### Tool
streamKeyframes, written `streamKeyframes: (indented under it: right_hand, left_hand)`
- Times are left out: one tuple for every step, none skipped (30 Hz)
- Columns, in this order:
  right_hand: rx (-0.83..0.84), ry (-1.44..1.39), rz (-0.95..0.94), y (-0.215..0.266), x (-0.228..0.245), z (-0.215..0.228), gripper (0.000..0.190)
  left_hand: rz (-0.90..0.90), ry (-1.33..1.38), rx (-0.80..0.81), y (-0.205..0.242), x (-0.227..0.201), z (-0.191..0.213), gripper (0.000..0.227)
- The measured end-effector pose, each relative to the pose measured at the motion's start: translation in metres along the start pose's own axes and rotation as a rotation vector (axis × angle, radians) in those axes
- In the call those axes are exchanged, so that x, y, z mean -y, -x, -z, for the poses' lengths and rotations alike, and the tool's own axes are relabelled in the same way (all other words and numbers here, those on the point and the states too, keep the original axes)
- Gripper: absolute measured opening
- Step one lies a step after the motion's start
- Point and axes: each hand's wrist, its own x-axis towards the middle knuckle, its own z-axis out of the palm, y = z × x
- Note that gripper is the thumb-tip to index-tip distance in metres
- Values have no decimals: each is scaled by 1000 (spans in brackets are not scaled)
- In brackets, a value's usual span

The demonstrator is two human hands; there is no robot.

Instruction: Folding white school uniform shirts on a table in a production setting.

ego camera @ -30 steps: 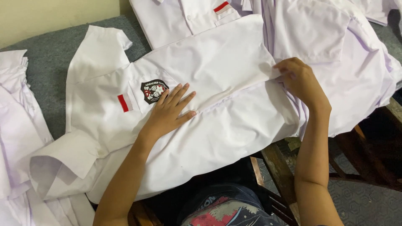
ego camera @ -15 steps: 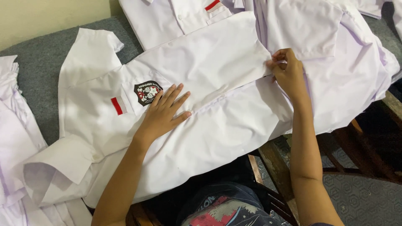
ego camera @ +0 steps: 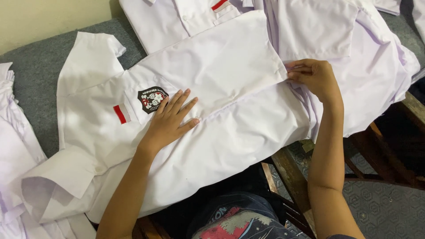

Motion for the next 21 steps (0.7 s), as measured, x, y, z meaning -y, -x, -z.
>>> streamKeyframes:
  right_hand:
    - [0,0,0,1,6,-1,30]
    - [4,39,53,3,13,-3,29]
    - [7,79,106,4,19,-4,30]
    - [7,79,106,10,29,-6,30]
    - [34,99,96,16,38,-8,35]
    - [61,119,86,21,48,-10,42]
    - [62,119,86,19,43,-11,42]
    - [79,216,53,16,38,-12,40]
    - [95,311,17,13,32,-13,39]
    - [96,310,17,10,26,-14,39]
    - [57,364,-24,6,20,-15,36]
    - [19,417,-66,2,14,-16,38]
    - [19,416,-66,2,13,-19,38]
    - [22,453,-69,1,13,-22,42]
    - [26,490,-71,0,13,-25,48]
    - [26,490,-71,-1,8,-26,48]
    - [29,511,-60,-2,3,-26,45]
    - [33,532,-48,-3,-2,-27,42]
    - [35,534,-48,-3,-4,-25,42]
    - [52,534,0,-3,-6,-24,43]
    - [69,532,48,-3,-8,-22,44]
  left_hand:
    - [0,0,0,0,0,0,67]
    - [0,-4,-8,1,0,-1,67]
    - [-1,-9,-16,1,0,-1,67]
    - [-1,-9,-16,1,0,-1,67]
    - [-2,-6,-19,1,0,-1,67]
    - [-3,-3,-22,1,0,-1,67]
    - [-3,-3,-22,1,0,-2,67]
    - [-7,-14,-33,0,1,-3,67]
    - [-11,-25,-43,0,1,-4,67]
    - [-11,-26,-42,1,1,-3,67]
    - [-12,-19,-37,1,1,-2,66]
    - [-14,-13,-31,1,1,-2,66]
    - [-14,-13,-31,1,1,-2,66]
    - [-13,-10,-29,1,1,-2,66]
    - [-12,-7,-27,1,1,-2,66]
    - [-12,-7,-27,0,1,-2,66]
    - [-12,-10,-26,0,1,-2,67]
    - [-12,-12,-24,0,2,-2,67]
    - [-11,-10,-25,0,2,-3,67]
    - [-11,-20,-27,0,2,-3,67]
    - [-13,-31,-30,0,2,-3,67]
